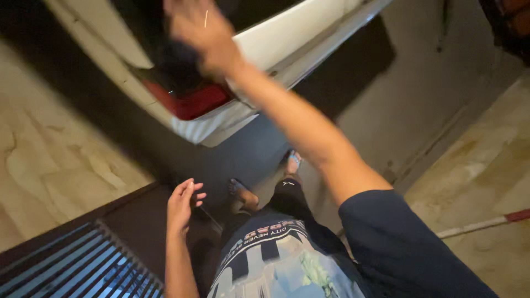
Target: The person wipes the rear side window and rear windshield of a white car using a dark cloth. They move around the vehicle to clean different sections of the glass surfaces.
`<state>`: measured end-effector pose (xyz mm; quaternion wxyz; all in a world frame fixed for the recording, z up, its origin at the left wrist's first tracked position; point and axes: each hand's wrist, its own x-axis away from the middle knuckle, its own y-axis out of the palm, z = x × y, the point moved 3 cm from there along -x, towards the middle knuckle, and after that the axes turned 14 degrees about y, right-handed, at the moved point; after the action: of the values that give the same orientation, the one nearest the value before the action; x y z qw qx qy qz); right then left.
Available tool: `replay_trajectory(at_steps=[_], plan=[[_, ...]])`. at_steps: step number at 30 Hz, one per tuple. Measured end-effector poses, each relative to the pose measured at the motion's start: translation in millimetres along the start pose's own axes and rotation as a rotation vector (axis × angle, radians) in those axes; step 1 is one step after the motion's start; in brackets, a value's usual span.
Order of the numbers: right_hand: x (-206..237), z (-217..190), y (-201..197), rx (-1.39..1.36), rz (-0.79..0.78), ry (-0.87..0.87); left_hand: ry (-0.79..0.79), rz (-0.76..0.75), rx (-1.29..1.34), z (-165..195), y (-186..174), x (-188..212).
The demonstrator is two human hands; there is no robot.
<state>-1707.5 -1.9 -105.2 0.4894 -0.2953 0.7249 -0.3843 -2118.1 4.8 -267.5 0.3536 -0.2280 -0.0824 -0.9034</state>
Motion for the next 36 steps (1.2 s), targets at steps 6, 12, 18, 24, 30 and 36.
replay_trajectory(at_steps=[6,12,18,24,30,36], plan=[[207.5,116.4,-10.3,-0.284,-0.034,0.103,0.033,-0.123,0.02,-8.3,115.3,-22.8],[379.9,348.0,-158.9,-0.08,-0.227,1.459,-0.037,-0.185,0.061,-1.5,286.5,-36.5],[421.1,349.0,-225.8,-0.251,-0.047,1.055,-0.022,-0.471,0.039,34.1,527.7,-40.1],[383.4,289.7,-244.5,-0.565,-0.265,0.697,0.603,-0.178,0.111,101.0,622.3,-110.6],[416.6,380.3,-277.9,-0.523,-0.527,1.158,1.38,0.253,-0.791,240.5,607.4,-186.7],[471.9,475.8,-255.0,-0.284,-0.721,1.141,1.046,-0.624,-1.333,277.0,741.2,-295.0]])
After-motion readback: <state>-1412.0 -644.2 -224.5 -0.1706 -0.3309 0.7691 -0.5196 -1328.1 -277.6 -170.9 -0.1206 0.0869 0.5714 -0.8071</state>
